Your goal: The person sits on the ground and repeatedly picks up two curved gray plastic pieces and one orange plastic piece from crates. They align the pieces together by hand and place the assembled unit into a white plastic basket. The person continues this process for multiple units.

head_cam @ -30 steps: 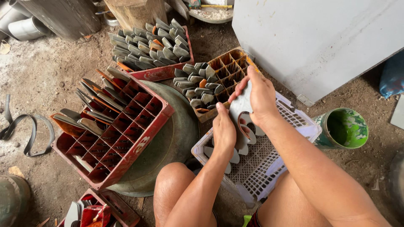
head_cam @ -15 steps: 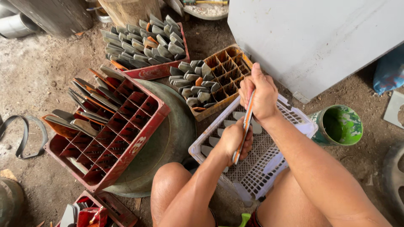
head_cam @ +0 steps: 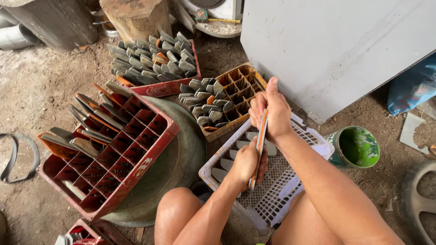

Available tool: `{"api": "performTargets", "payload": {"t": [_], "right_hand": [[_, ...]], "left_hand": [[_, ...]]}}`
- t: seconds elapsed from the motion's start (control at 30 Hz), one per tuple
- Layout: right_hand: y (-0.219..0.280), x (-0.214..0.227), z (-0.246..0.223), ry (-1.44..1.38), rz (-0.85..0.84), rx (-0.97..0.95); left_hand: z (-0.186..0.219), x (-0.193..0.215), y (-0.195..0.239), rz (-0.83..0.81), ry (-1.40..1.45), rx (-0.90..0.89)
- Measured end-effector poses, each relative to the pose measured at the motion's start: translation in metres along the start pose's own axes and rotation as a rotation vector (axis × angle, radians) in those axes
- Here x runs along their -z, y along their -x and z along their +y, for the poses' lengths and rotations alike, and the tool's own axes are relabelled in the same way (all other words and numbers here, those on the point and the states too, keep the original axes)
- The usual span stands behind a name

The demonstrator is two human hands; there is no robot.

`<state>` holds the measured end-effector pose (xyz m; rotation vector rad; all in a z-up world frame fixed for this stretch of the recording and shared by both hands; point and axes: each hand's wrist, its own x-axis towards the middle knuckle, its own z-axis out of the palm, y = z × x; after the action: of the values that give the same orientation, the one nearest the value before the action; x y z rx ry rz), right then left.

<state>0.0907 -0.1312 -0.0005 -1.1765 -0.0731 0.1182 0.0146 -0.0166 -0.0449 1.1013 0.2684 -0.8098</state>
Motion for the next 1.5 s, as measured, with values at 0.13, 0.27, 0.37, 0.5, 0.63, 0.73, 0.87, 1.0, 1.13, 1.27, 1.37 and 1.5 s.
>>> {"api": "performTargets", "payload": {"t": [0.13,0.27,0.37,0.5,0.63,0.73,0.87,1.0,1.13,1.27,1.37,1.5], "right_hand": [[-0.005,-0.008,-0.008,0.045,0.11,0.056],[0.002,-0.017,-0.013,0.048,0.118,-0.053],[0.006,-0.021,-0.013,0.218,0.125,0.079],[0.004,-0.016,-0.016,0.08,0.179,0.02],[0.005,-0.008,-0.021,-0.131,0.123,-0.163],[0.005,-0.01,-0.018,-0.145,0.104,-0.146],[0.005,-0.017,-0.011,-0.04,0.075,-0.016],[0.001,-0.017,-0.011,-0.01,0.184,-0.056],[0.0,-0.008,-0.014,-0.099,0.195,0.02],[0.002,-0.005,-0.012,-0.278,0.048,-0.001],[0.003,0.0,-0.008,-0.184,0.014,0.061],[-0.003,0.005,0.002,-0.055,0.077,0.236]], "left_hand": [[0.0,0.007,-0.01,0.246,-0.16,-0.183],[0.006,0.013,-0.013,0.484,-0.208,-0.466],[0.013,0.006,-0.009,0.442,-0.084,-0.519],[0.018,-0.001,-0.001,0.147,0.281,-0.309],[0.014,-0.003,0.0,-0.072,0.341,-0.3],[0.012,-0.005,-0.005,-0.038,0.366,-0.245],[0.016,-0.004,-0.004,0.061,0.349,-0.183],[0.02,-0.004,0.004,0.198,0.288,-0.188],[0.016,0.0,0.002,0.254,0.101,-0.269],[0.009,0.003,-0.005,0.25,0.211,-0.128],[0.004,0.004,-0.009,0.212,0.218,-0.008],[-0.002,0.003,-0.012,0.038,0.234,0.116]]}}
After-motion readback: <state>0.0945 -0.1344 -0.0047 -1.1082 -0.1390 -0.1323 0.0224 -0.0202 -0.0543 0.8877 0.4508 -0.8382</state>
